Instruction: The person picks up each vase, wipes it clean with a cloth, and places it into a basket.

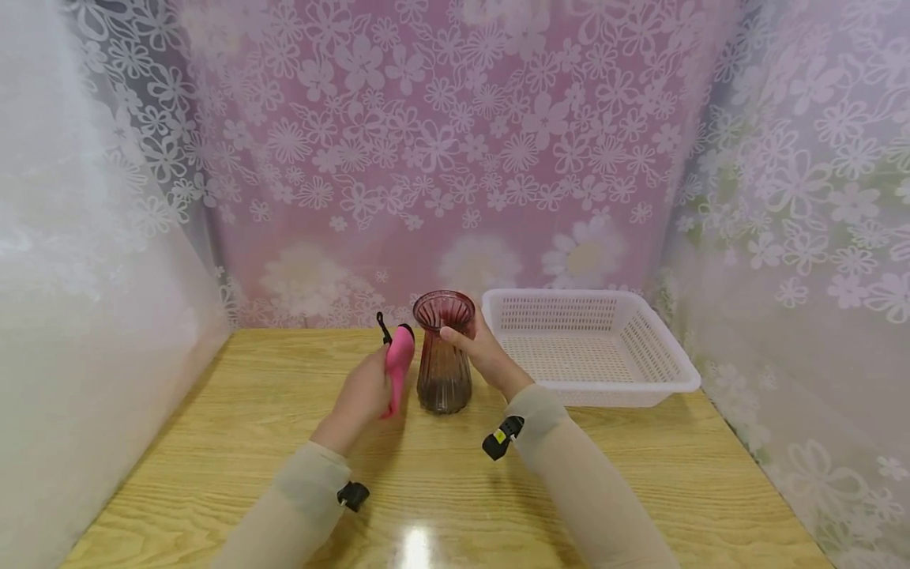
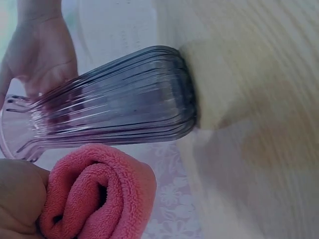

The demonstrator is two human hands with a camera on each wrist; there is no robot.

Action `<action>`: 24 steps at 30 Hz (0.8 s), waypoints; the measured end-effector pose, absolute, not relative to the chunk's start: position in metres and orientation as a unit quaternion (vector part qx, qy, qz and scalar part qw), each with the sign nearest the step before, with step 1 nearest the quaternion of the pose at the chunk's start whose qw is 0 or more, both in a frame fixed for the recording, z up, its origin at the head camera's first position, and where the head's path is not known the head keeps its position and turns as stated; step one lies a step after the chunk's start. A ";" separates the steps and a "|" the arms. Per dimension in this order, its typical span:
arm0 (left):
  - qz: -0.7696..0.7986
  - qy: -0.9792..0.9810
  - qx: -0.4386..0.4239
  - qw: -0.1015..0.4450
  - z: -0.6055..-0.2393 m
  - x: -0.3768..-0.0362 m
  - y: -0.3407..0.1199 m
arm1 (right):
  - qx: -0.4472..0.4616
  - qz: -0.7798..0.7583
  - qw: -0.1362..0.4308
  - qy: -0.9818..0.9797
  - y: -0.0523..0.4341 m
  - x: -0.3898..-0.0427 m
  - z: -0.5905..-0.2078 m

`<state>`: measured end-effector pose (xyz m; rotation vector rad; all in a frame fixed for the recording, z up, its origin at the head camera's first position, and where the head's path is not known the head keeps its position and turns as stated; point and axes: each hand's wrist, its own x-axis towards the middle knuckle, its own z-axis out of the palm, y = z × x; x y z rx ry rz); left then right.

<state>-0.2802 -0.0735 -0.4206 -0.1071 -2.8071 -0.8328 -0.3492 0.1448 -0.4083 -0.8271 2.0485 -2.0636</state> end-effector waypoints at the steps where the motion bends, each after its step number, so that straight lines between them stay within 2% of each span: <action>1: -0.284 -0.952 -0.039 0.110 -0.418 -0.280 -0.074 | -0.273 -0.681 0.059 0.676 0.145 -0.349 -0.408; 24: -0.304 -0.930 -0.071 0.196 -0.370 -0.275 -0.076 | -0.274 -0.675 0.057 0.683 0.146 -0.352 -0.411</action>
